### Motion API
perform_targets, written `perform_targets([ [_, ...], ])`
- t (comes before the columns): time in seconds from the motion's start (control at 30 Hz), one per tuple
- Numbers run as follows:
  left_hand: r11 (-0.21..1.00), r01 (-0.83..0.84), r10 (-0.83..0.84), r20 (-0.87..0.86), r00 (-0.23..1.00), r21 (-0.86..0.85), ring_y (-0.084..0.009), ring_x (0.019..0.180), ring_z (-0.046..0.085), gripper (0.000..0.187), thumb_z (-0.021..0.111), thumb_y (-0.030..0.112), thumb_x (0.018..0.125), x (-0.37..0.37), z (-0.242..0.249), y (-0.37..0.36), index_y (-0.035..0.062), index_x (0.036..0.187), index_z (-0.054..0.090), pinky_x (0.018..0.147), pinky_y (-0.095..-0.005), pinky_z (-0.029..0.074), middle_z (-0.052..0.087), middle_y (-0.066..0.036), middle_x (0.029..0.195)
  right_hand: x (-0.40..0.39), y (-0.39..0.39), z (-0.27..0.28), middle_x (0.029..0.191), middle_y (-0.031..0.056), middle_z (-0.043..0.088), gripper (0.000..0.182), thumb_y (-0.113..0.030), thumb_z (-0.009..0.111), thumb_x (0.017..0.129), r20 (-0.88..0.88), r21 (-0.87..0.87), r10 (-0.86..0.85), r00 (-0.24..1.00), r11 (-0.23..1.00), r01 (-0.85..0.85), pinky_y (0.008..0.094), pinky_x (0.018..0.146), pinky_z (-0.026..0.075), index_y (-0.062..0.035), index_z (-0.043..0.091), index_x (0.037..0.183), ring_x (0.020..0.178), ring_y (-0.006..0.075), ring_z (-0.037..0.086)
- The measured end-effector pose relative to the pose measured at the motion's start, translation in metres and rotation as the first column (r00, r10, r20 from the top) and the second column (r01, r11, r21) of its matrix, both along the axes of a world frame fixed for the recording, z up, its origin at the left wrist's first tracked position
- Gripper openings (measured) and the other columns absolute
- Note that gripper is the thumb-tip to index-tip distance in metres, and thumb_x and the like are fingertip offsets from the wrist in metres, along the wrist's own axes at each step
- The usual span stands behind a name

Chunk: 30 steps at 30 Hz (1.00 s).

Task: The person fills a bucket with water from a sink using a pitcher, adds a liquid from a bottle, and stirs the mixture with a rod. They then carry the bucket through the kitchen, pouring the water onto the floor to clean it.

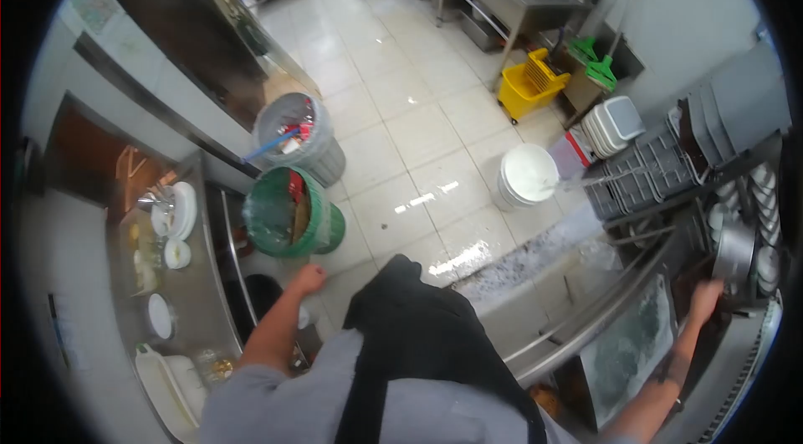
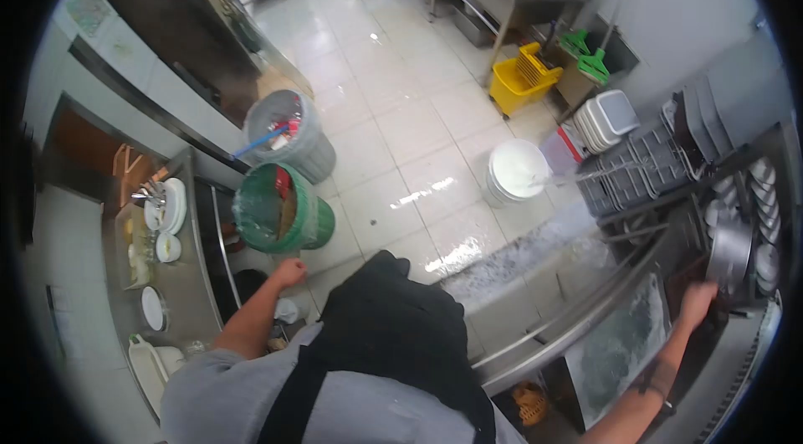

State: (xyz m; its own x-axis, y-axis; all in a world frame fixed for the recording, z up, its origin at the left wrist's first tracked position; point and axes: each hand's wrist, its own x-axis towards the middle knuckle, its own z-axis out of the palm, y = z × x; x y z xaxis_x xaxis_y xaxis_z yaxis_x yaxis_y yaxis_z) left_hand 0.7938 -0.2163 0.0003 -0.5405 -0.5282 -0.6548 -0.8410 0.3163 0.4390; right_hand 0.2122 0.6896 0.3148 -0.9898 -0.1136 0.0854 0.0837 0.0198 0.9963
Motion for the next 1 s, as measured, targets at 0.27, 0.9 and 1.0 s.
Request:
perform_targets([
  [0.27, 0.990, 0.128, -0.138, 0.284, 0.949, 0.053, -0.0362, 0.091, 0.068, 0.023, 0.059, 0.019, 0.084, 0.014, 0.045, 0.037, 0.0026, 0.091, 0.073, 0.080, -0.0446, 0.053, 0.071, -0.020, 0.099, 0.198, 0.199, -0.255, 0.091, 0.0284, 0.063, 0.020, -0.011, 0.056, 0.083, 0.161, -0.963, -0.202, 0.966, 0.184, 0.199, 0.0492, 0.079, 0.049, 0.0068, 0.063, 0.090, 0.092, 0.0435, 0.061],
  [0.9, 0.891, 0.449, -0.452, -0.060, 0.890, -0.063, -0.0345, 0.096, 0.067, 0.026, 0.058, 0.019, 0.084, -0.086, 0.052, -0.018, 0.0032, 0.101, 0.070, 0.085, -0.0422, 0.052, 0.070, -0.019, 0.101, 0.157, -0.019, -0.126, 0.054, -0.0024, 0.039, 0.039, -0.022, 0.049, 0.101, 0.308, 0.490, -0.115, 0.944, -0.832, -0.262, 0.0255, 0.038, 0.034, -0.0154, 0.041, 0.063, 0.042, 0.0093, 0.038],
  [1.0, 0.944, 0.328, -0.327, -0.063, 0.943, 0.017, -0.0355, 0.096, 0.067, 0.026, 0.059, 0.019, 0.082, -0.047, 0.000, -0.034, 0.0018, 0.098, 0.070, 0.085, -0.0420, 0.052, 0.070, -0.020, 0.101, 0.125, -0.051, -0.061, 0.055, -0.0035, 0.041, 0.032, -0.021, 0.049, 0.101, 0.347, 0.542, -0.039, 0.937, -0.807, -0.235, 0.0235, 0.039, 0.038, -0.0130, 0.045, 0.070, 0.043, 0.0076, 0.041],
])
